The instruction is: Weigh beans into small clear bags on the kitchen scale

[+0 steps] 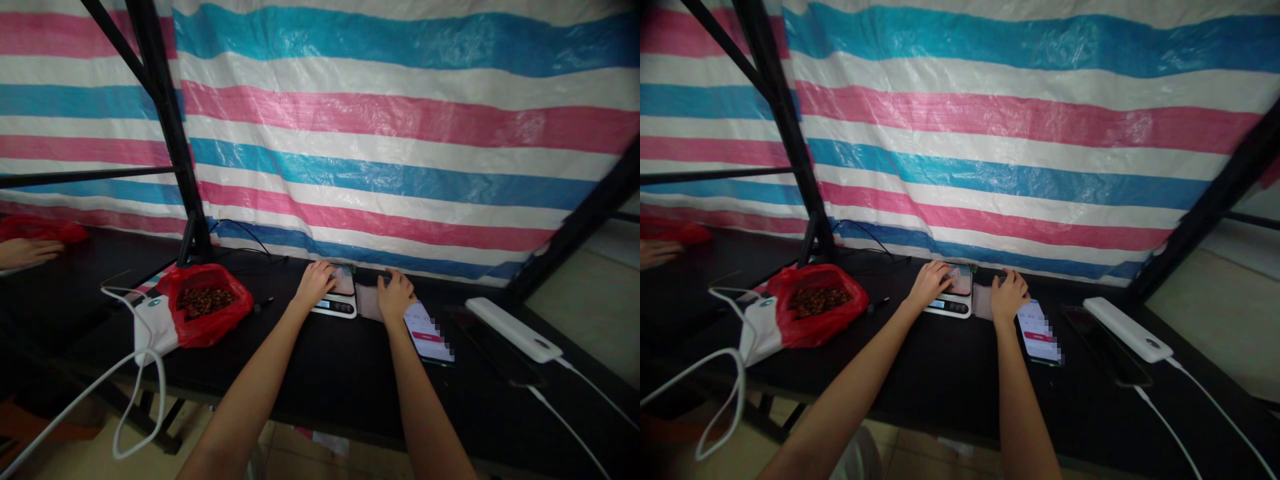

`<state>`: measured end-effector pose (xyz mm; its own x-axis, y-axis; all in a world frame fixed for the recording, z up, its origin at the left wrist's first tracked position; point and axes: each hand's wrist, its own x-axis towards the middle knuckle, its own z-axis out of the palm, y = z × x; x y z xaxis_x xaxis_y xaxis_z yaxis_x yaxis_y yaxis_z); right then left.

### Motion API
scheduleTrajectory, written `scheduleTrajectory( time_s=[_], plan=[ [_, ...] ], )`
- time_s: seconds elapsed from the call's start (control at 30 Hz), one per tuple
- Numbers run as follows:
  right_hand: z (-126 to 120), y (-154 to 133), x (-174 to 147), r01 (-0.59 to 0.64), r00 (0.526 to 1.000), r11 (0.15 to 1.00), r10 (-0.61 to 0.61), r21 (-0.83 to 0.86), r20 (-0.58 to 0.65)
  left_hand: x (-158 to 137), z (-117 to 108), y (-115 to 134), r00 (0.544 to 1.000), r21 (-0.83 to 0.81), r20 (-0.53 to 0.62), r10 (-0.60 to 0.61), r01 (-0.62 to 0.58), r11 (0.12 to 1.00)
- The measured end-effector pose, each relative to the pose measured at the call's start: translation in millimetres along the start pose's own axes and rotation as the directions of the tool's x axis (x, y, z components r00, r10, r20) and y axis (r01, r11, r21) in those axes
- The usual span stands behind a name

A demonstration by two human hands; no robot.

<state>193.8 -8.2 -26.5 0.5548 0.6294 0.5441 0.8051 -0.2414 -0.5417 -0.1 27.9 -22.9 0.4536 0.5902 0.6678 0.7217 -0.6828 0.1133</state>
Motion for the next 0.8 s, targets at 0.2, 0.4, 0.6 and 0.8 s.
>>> scheduleTrajectory(
  time_s=[0.2, 0.4, 0.6, 0.8],
  plan=[
    [6.5, -14.5, -7.2, 0.235, 0.946, 0.909, -0.295, 0.345, 0.134, 3.0, -6.2, 6.3, 0.989, -0.099, -0.140, -0.047, 0.033, 0.995],
    [16.4, -24.4, -11.7, 0.013, 0.881, 0.562, -0.397, 0.827, 0.256, 7.6, -13.2, 27.4, 0.952, -0.401, -0.163, -0.258, 0.175, 0.899],
    [10.3, -30.0, -12.1, -0.134, 0.908, 0.466, -0.296, 0.874, 0.297, 8.1, -6.7, 29.7, 0.917, -0.543, -0.089, -0.388, 0.282, 0.791],
    [6.0, -33.9, -14.3, -0.126, 0.922, 0.445, -0.276, 0.887, 0.270, 7.6, -4.2, 28.6, 0.914, -0.547, -0.063, -0.400, 0.304, 0.780]
  ],
)
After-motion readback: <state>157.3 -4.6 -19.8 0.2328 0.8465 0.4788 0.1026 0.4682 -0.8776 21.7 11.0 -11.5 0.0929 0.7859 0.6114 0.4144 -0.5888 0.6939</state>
